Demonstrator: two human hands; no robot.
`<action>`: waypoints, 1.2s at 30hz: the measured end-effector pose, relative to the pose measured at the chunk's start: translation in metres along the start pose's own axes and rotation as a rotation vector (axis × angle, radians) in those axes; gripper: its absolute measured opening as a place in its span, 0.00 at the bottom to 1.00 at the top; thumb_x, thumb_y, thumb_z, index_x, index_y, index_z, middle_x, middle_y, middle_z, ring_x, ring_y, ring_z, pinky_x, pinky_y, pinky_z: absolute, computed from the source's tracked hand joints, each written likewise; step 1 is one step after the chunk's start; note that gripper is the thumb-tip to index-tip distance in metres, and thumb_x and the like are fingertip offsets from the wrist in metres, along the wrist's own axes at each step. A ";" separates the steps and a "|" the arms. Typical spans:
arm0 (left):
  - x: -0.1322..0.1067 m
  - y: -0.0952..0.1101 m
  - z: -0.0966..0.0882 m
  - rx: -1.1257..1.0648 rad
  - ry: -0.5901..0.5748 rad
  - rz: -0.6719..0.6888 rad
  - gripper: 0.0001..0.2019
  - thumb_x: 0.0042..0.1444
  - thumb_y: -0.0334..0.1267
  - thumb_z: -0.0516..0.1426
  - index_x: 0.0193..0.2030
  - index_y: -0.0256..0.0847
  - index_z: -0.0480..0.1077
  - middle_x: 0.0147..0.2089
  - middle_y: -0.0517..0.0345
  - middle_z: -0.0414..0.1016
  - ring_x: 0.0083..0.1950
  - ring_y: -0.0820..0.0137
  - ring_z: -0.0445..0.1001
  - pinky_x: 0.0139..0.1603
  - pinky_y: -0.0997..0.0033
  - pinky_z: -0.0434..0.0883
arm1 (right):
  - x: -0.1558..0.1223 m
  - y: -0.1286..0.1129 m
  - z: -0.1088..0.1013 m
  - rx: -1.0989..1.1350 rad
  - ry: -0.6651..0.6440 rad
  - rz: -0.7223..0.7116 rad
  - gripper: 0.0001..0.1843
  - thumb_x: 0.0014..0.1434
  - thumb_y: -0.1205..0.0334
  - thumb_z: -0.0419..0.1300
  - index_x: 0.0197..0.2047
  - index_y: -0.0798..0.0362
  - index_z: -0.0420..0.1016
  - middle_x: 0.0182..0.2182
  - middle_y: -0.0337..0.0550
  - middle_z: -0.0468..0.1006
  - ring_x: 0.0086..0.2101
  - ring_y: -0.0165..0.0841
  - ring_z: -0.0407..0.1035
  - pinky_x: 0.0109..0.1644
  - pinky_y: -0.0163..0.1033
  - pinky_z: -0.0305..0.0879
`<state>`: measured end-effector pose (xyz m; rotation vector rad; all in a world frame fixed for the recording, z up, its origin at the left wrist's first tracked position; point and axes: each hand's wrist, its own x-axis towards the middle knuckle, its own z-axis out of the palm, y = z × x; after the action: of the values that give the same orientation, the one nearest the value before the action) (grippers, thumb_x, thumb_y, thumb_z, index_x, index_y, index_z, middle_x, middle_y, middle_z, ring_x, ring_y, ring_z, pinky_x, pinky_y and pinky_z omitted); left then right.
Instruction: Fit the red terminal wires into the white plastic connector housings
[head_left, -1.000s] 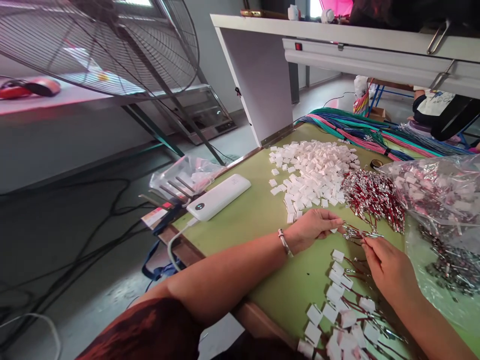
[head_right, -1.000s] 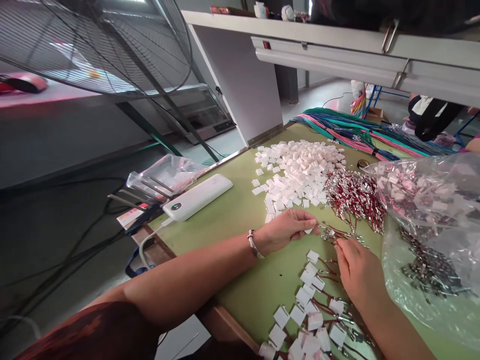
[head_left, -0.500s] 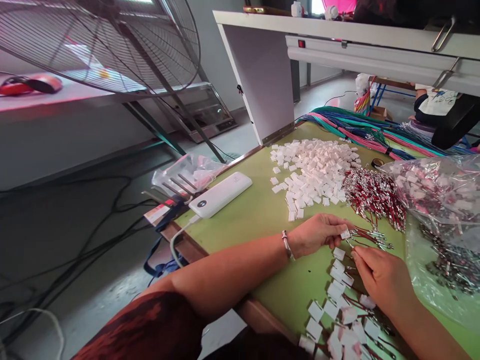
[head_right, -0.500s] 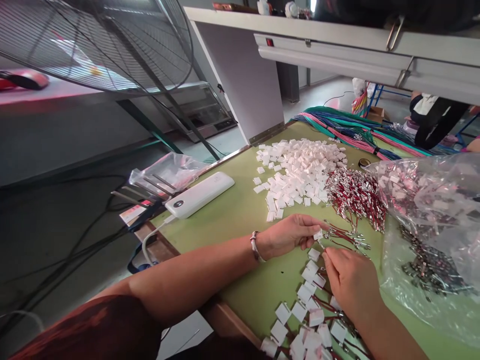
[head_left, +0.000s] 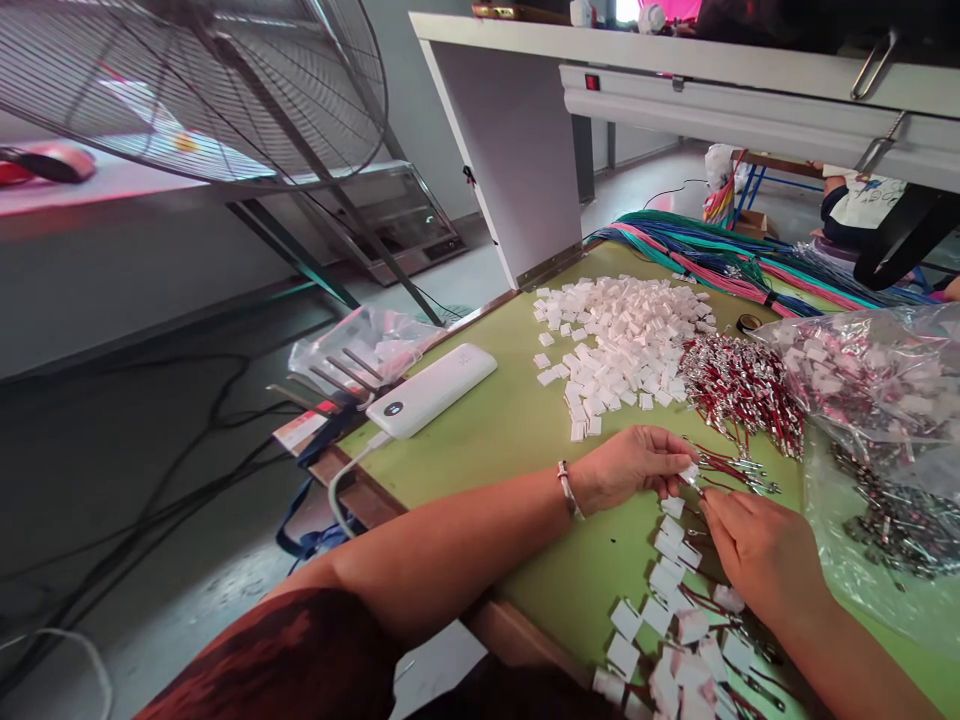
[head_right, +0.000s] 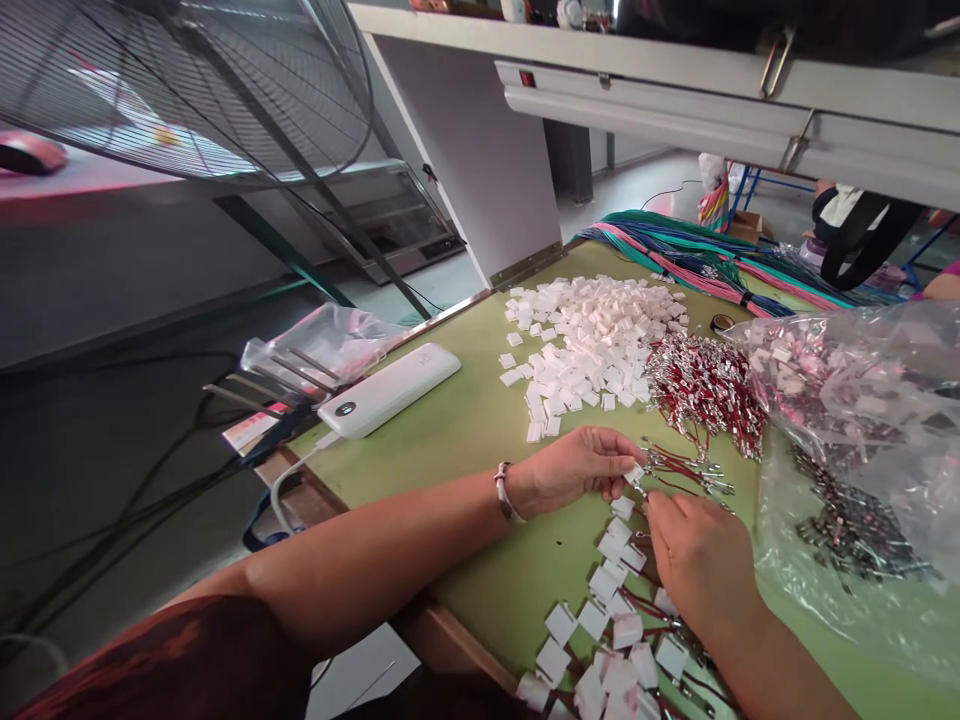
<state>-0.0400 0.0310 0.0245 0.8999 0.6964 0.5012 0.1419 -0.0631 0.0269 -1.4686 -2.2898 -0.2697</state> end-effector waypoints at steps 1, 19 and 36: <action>0.000 0.000 0.000 0.027 0.003 0.008 0.10 0.48 0.37 0.66 0.33 0.35 0.72 0.23 0.64 0.72 0.21 0.80 0.68 0.22 0.77 0.61 | 0.000 0.000 0.000 -0.007 -0.008 0.003 0.16 0.65 0.64 0.50 0.31 0.51 0.75 0.18 0.36 0.70 0.21 0.28 0.64 0.28 0.36 0.50; -0.002 -0.013 0.015 0.224 -0.073 0.071 0.12 0.50 0.41 0.63 0.31 0.38 0.65 0.16 0.68 0.67 0.15 0.81 0.62 0.16 0.80 0.59 | -0.001 -0.017 0.004 0.043 -0.064 0.018 0.18 0.63 0.70 0.45 0.24 0.51 0.64 0.15 0.37 0.69 0.17 0.28 0.63 0.25 0.37 0.46; -0.006 0.024 -0.012 1.067 0.172 0.589 0.09 0.59 0.36 0.54 0.31 0.37 0.72 0.31 0.55 0.73 0.33 0.73 0.69 0.37 0.72 0.67 | 0.010 0.005 -0.043 0.525 -0.667 0.104 0.13 0.61 0.64 0.55 0.25 0.50 0.73 0.22 0.33 0.73 0.23 0.25 0.65 0.27 0.31 0.58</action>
<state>-0.0551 0.0465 0.0410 2.1180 0.8577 0.7399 0.1531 -0.0687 0.0693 -1.5146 -2.4554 0.9124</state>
